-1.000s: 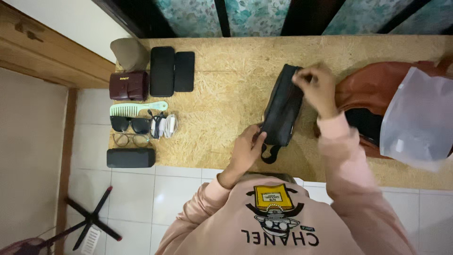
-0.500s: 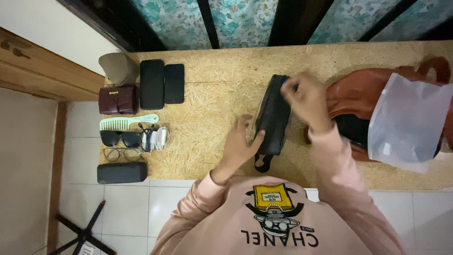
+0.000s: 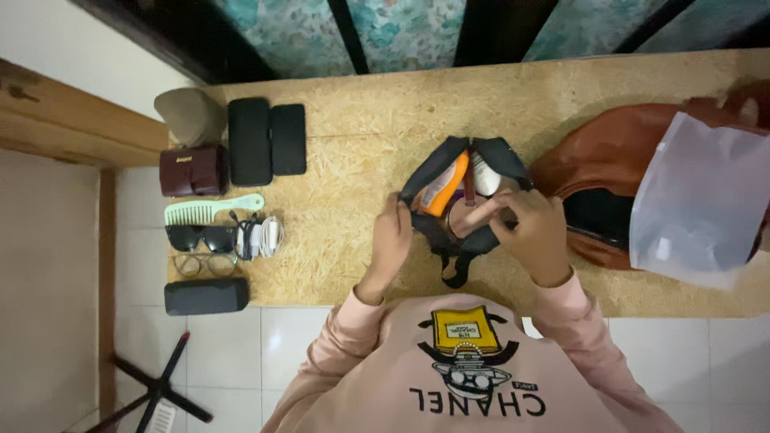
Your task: The person unzips a gray backpack and a brown handbag on a wooden table and takes out their contents, including a phone, wallet, pouches, glasses, a comb, sunglasses, a charging cable, and cosmetic items, arranging them on the table. They coil the charging cable and lay out the items in groups.
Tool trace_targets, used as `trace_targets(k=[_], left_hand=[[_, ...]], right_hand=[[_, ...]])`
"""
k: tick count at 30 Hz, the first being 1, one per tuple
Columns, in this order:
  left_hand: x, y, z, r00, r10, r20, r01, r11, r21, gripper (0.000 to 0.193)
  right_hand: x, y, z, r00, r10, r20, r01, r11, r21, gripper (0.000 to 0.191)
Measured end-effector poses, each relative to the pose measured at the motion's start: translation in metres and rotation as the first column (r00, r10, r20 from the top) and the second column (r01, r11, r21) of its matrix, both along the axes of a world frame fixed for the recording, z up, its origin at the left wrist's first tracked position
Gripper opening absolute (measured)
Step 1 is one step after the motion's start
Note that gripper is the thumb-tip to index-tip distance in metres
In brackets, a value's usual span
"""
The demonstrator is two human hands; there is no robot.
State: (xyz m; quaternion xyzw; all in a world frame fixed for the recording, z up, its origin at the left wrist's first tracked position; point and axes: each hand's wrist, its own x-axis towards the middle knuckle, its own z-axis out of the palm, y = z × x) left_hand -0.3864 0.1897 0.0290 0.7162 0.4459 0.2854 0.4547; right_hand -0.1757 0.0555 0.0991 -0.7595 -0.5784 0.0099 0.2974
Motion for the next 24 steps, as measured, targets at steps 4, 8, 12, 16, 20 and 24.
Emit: trace_targets(k=[4, 8, 12, 16, 20, 24], left_hand=[[-0.001, -0.006, 0.003, 1.0, -0.004, 0.03, 0.003, 0.999, 0.041, 0.021], [0.0, -0.005, 0.01, 1.0, -0.008, -0.001, 0.008, 1.0, -0.005, 0.021], [-0.001, -0.005, 0.018, 0.999, -0.044, 0.008, 0.045, 0.997, -0.069, 0.022], [0.002, -0.004, 0.027, 0.997, -0.081, 0.018, 0.082, 0.994, -0.075, 0.021], [0.003, -0.006, 0.032, 0.993, -0.108, 0.056, 0.111, 0.991, -0.069, 0.023], [0.008, -0.01, 0.029, 0.987, -0.12, 0.11, 0.131, 0.987, -0.092, 0.025]], right_hand=[[-0.003, -0.002, -0.003, 1.0, 0.02, -0.01, -0.02, 0.999, -0.047, 0.024], [-0.01, -0.002, 0.002, 1.0, 0.019, -0.011, -0.019, 1.0, -0.003, 0.024], [-0.014, 0.003, 0.007, 0.998, 0.038, -0.058, -0.037, 0.999, 0.018, 0.024], [-0.015, 0.006, 0.014, 0.974, 0.123, -0.19, -0.071, 0.964, 0.257, 0.029], [-0.016, 0.002, 0.025, 0.983, 0.061, -0.173, -0.018, 0.971, 0.238, 0.029], [-0.022, 0.016, 0.027, 0.997, -0.02, -0.079, 0.027, 0.996, 0.089, 0.027]])
